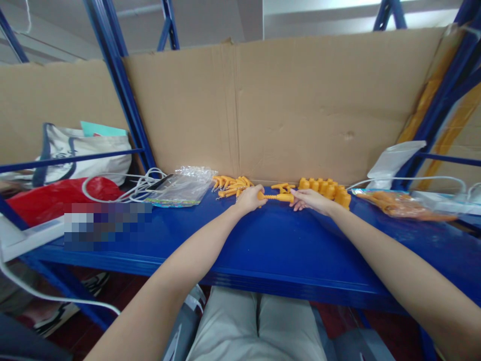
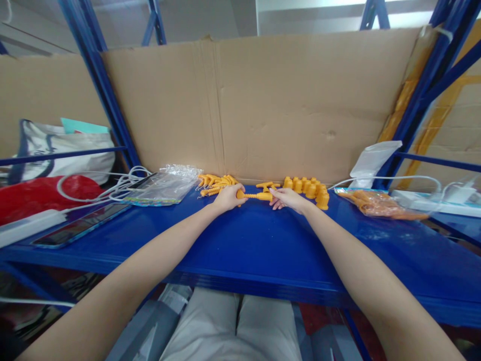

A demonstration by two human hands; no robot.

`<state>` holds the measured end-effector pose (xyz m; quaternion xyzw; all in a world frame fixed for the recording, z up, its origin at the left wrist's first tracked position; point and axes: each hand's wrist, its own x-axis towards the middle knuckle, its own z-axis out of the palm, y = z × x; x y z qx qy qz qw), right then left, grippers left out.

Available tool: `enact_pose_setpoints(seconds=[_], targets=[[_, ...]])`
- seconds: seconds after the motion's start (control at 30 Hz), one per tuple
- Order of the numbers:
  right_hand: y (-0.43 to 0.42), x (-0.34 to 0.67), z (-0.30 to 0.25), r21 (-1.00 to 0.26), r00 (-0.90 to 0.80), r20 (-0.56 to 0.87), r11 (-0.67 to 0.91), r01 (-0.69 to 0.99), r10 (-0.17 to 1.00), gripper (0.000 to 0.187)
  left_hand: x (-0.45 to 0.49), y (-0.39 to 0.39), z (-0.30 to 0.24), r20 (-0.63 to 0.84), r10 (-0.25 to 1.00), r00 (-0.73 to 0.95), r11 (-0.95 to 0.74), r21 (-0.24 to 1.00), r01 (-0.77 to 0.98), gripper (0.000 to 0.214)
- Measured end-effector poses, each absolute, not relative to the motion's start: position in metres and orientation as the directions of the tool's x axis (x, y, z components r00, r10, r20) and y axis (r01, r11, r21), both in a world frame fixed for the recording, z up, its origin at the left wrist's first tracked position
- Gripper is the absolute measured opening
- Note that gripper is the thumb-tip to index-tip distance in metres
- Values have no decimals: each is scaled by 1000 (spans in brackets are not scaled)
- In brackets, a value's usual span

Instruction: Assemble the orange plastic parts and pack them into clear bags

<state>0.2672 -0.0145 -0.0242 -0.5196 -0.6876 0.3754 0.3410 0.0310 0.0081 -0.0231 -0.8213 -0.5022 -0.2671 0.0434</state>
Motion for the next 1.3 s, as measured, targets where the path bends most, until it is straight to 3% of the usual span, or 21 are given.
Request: enact_pose_setpoints(seconds=[0.13,0.27,0.43,0.67,0.8,0.97,1.17,1.3], targets=[[-16,271,-23,-896,-274,89,197,398,958,34,31,9,-23,484,801,354,-495,202,845,27],[-19,270,-22,-865,-274,98,218,452,957,35,31,10,-23,489,797,354,-509,230,829,26],[-16,266,-22,-819,-268,81,217,532,960,63,30,11,-24,506,789,350,-524,255,813,25],[-13,262,-21,-845,-186,32,126,519,982,72,29,11,-24,508,790,344,-520,256,815,25],[-16,262,-20,-873,-209,26,125,471,977,65,29,12,-24,508,786,351,-520,240,819,26],[-22,268,-19,-912,-250,77,170,374,965,36,28,13,-25,518,775,363,-538,238,809,25],[-22,271,-20,-892,-256,93,195,407,962,31,29,12,-26,524,774,355,-537,248,806,23],[-16,270,-22,-856,-257,82,200,477,963,49,28,12,-25,520,773,364,-542,242,805,24]])
